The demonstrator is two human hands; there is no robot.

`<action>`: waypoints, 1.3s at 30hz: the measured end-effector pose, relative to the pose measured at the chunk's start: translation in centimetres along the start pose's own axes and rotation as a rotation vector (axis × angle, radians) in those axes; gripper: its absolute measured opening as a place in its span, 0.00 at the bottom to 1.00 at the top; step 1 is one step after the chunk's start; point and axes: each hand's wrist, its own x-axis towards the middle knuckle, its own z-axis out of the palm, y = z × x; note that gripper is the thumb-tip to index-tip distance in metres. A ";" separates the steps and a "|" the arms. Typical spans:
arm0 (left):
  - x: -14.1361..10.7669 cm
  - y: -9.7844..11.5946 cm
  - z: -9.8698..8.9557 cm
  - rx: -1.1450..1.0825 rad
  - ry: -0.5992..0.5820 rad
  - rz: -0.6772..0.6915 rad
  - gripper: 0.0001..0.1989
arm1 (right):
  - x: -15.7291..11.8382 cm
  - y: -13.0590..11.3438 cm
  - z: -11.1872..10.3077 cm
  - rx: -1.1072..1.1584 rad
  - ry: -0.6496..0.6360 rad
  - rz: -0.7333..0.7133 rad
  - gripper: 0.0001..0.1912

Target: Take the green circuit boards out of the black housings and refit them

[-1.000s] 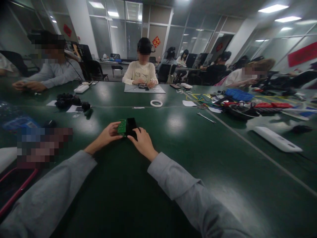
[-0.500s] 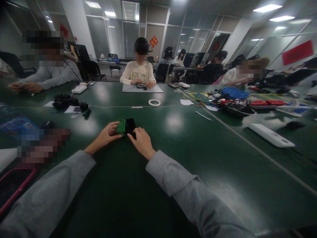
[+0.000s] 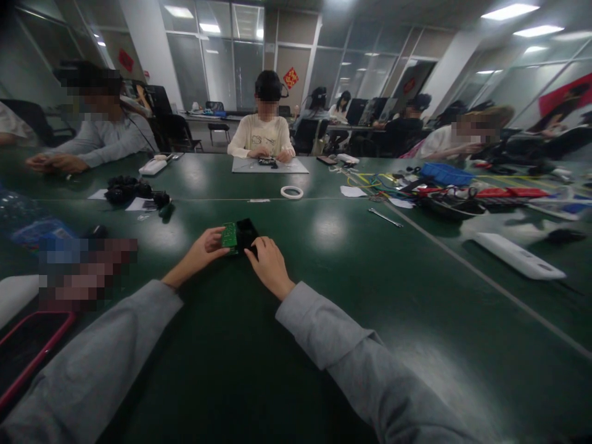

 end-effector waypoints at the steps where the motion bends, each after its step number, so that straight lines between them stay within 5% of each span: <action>1: 0.0 0.0 0.0 0.001 -0.002 -0.001 0.33 | 0.0 0.0 0.0 0.008 -0.007 -0.001 0.09; 10: 0.0 0.1 -0.1 -0.009 -0.024 -0.011 0.33 | 0.1 0.3 0.1 0.040 -0.014 0.064 0.12; 17: 0.0 -0.4 -0.1 0.010 -0.022 -0.035 0.39 | 0.2 1.3 0.9 0.025 0.130 0.087 0.12; 27: 0.1 -0.6 -0.1 0.006 0.004 -0.020 0.34 | 0.1 0.9 0.6 0.002 0.163 0.065 0.15; 39: 0.5 -1.6 -0.8 0.135 0.276 -0.050 0.24 | 0.1 1.0 0.6 -0.002 0.125 0.092 0.15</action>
